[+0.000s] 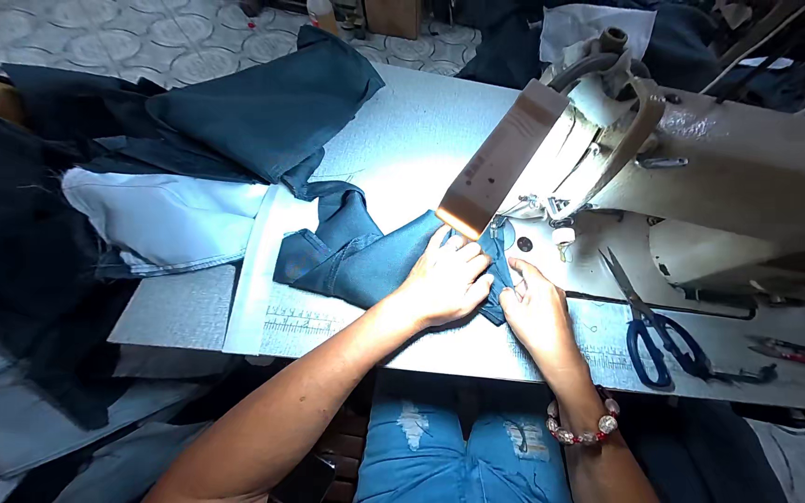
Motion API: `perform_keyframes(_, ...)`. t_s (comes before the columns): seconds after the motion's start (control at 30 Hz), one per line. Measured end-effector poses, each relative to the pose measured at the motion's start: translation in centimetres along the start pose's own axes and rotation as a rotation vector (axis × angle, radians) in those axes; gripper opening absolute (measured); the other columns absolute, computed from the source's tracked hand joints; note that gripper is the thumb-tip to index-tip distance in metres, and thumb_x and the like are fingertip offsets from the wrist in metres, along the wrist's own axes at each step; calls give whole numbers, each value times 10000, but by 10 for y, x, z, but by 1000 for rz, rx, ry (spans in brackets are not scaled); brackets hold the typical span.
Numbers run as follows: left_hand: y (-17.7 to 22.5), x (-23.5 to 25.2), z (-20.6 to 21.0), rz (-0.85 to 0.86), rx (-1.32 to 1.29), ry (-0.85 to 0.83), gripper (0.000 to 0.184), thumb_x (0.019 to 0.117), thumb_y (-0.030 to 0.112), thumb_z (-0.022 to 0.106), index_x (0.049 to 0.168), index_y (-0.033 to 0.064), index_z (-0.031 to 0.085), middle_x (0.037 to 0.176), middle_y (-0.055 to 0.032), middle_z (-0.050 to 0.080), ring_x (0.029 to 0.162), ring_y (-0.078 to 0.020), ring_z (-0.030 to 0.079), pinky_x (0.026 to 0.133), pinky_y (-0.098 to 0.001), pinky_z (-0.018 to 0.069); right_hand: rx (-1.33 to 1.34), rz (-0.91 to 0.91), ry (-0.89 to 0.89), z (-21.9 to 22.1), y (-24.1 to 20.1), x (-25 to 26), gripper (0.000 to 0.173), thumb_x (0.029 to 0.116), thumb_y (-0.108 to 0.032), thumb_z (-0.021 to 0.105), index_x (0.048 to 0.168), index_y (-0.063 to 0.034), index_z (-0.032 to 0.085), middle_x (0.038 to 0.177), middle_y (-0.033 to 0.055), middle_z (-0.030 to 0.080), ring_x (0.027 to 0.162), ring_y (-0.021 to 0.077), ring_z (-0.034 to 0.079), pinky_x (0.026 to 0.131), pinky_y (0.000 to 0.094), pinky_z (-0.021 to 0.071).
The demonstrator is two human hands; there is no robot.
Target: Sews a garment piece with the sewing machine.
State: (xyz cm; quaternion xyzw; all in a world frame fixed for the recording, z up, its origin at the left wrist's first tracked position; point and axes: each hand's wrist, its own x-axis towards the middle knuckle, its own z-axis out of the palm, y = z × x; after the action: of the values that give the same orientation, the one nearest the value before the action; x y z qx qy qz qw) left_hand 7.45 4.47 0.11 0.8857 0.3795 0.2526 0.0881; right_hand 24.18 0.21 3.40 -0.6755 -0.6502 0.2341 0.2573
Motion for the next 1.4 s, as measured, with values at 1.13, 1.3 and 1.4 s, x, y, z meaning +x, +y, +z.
perform_keyframes(1.13,27,-16,10,-80,-31,-33,447,1014,220,378,1249,27,706,1357,-190,645,1351,-405,545,1159,-649,307,-210,-405,179,6,58,9,347,957,-96,564,1197,-210,787,946,176,639,883,367,620,774,521,481)
perform_keyframes(1.3,24,-18,9,-62,-41,-24,441,1012,221,387,1255,52,714,1352,-190,651,1341,-411,554,1146,-647,332,-327,-446,195,11,54,8,369,935,-77,574,1199,-232,780,900,169,624,846,374,618,733,513,456)
perform_keyframes(1.4,22,-17,9,-55,-49,-20,439,1009,216,390,1248,53,720,1342,-196,656,1332,-419,560,1145,-659,326,-331,-450,197,11,55,11,367,926,-64,588,1188,-234,781,885,168,620,827,377,614,715,514,450)
